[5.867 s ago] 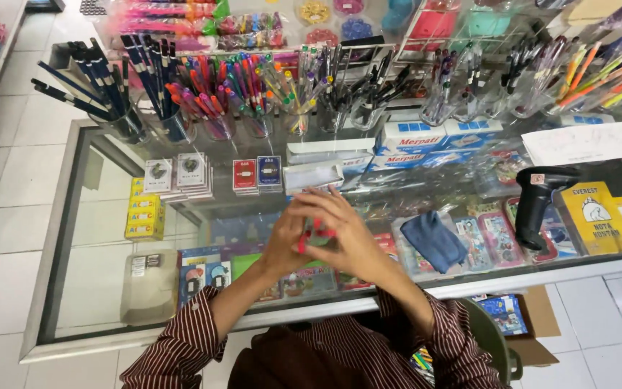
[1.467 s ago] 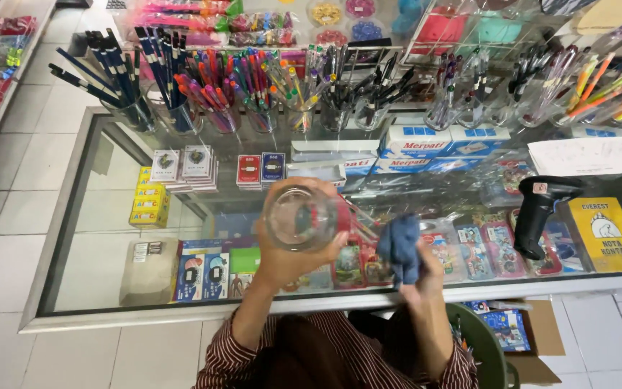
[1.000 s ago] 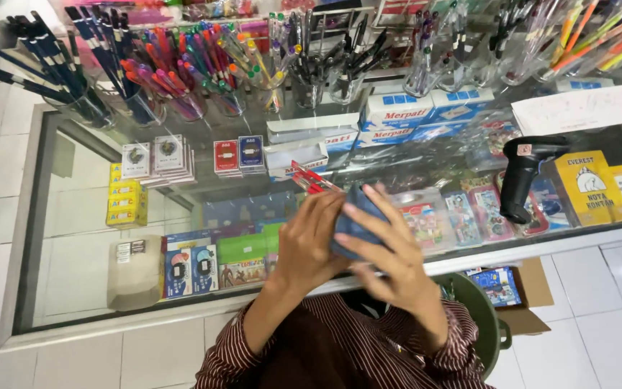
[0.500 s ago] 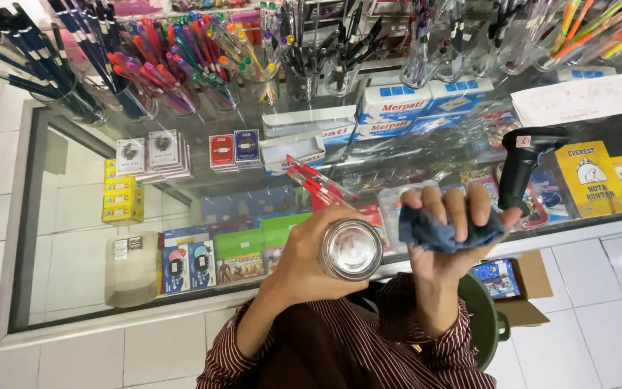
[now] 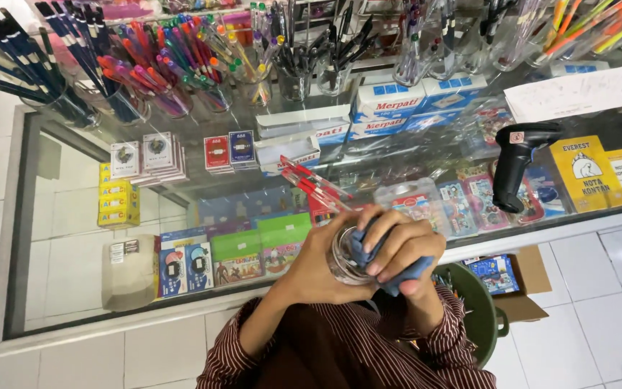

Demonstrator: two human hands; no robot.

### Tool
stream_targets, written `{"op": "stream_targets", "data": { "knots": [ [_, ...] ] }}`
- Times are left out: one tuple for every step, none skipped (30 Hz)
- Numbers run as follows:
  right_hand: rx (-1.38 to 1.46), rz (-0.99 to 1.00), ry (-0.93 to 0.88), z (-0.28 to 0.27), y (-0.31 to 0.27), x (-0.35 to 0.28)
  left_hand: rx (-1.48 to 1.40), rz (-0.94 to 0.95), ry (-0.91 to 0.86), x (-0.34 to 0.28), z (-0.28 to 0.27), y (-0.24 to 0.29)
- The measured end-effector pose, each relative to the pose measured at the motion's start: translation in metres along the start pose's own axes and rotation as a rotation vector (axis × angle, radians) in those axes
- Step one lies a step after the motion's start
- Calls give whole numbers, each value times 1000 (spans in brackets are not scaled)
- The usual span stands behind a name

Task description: Sorting and organizing various pens and stationery items at a shop counter and into a bucket.

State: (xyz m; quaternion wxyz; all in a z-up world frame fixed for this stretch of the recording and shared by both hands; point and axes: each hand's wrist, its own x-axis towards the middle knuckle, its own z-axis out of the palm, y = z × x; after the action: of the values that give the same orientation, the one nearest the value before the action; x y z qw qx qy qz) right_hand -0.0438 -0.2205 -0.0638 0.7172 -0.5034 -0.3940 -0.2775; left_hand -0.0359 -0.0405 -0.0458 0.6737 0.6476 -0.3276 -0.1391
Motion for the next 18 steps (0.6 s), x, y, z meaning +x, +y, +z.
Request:
{"op": "stream_targets", "data": {
  "knots": [
    [15, 69, 39, 0, -3, 2, -73, -20, -13, 1, 1, -1],
    [17, 68, 36, -8, 1, -7, -72, -17, -10, 2, 4, -7],
    [315, 48, 171, -15, 6, -16, -279, -31, -19, 3, 6, -14],
    [615, 27, 306, -22, 12, -25, -486, -45, -27, 3, 8, -20],
    [616, 26, 306, -22, 0, -16, -485, -45, -26, 8, 4, -20],
    [675, 75, 421, -21, -12, -7, -813, -75, 14, 12, 0, -20],
    [737, 131, 534, -21, -24, 2, -1141, -102, 63, 15, -4, -19],
    [742, 136, 532, -18, -31, 11, -1140, -100, 71, 18, -9, -20],
    [531, 375, 830, -16, -38, 21, -1389, -147, 203, 22, -15, -21],
    [280, 598, 1113, -13, -45, 31, -1636, -194, 339, 25, -20, -21],
    [283, 599, 1109, -10, -45, 26, -1633, -189, 341, 27, -23, -24],
    [344, 719, 1135, -8, -45, 21, -1733, -216, 451, 29, -25, -26],
    [404, 841, 1160, -4, -45, 15, -1832, -247, 564, 30, -26, -29],
    [406, 841, 1158, -7, -36, -3, -1831, -245, 565, 31, -26, -33],
    [209, 814, 996, -8, -28, -23, -1841, -252, 598, 32, -26, -38],
    [18, 780, 830, -10, -20, -43, -1850, -259, 630, 32, -25, -42],
    [17, 779, 833, 3, -21, -36, -1849, -263, 629, 34, -24, -41],
    [-371, 726, 673, 15, -21, -29, -1814, -269, 614, 34, -22, -40]
  ]
}}
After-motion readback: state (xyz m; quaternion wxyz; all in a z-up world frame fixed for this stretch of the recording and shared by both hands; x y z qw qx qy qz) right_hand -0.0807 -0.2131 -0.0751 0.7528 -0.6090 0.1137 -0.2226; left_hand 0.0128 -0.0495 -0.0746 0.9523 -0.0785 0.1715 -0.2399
